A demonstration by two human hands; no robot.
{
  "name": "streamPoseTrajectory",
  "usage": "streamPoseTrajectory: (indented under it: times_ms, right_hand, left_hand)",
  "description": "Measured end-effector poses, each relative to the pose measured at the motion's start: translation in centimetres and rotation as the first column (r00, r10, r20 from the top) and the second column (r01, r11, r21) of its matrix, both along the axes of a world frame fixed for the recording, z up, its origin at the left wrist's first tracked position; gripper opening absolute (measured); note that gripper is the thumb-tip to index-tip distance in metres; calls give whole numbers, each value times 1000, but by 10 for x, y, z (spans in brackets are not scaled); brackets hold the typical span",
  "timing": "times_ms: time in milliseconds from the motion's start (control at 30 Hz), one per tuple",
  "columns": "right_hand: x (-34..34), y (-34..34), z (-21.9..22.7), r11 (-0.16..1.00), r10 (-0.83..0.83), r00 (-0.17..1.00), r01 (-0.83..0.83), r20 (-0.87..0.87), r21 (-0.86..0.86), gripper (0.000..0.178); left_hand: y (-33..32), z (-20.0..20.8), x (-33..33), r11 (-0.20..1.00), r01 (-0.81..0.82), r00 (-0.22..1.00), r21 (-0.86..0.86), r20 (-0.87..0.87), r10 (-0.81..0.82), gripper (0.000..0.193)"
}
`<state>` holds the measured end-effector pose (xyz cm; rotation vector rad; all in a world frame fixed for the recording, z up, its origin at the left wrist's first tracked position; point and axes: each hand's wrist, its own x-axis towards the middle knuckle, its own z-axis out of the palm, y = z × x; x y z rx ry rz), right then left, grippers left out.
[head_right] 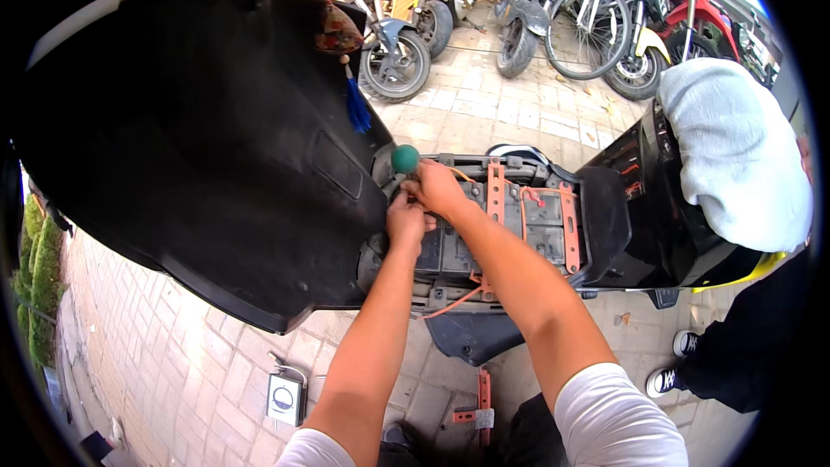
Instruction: The person retrieves a yellow box from a pile of cardboard, walks to a scooter, and kneels to work on the battery compartment. They use a screwdriver and a power drill to adjust components and tighten fasteners on the battery assembly.
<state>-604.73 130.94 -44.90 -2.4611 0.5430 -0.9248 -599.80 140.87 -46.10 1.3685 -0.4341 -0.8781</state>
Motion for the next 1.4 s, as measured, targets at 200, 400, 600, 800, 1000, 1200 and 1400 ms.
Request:
streamPoseTrajectory:
  times_ms: [200,400,600,800,1000,1200,1400]
  right_hand:
    - [-12,18,13,989,-58,998,54,22,136,23]
    - [-10,8,-3,980,-4,1000,3,2,199,14]
    - [-7,22,11,958,-144,988,126,51,256,20]
    - [-22,5,-7,942,-102,991,66,93,329,14]
    - [0,29,-4,972,-141,982,114,121,206,23]
    - [4,33,13,950,-221,974,203,52,238,28]
    - [0,6,-7,977,-125,985,142,-117,156,23]
  left_hand:
    - [-10,-20,4,992,115,993,47,22,-116,55]
    - [-1,-8,0,993,108,994,40,30,-110,59]
    - [-1,-23,-16,977,-10,899,215,430,-86,61]
    - [40,8,-36,878,431,766,207,431,-478,26]
    - [168,-27,-31,82,856,81,510,26,-996,35]
    - [313,-188,4,303,543,-22,783,374,-927,37]
    - [365,-225,-26,579,378,539,723,336,-772,31]
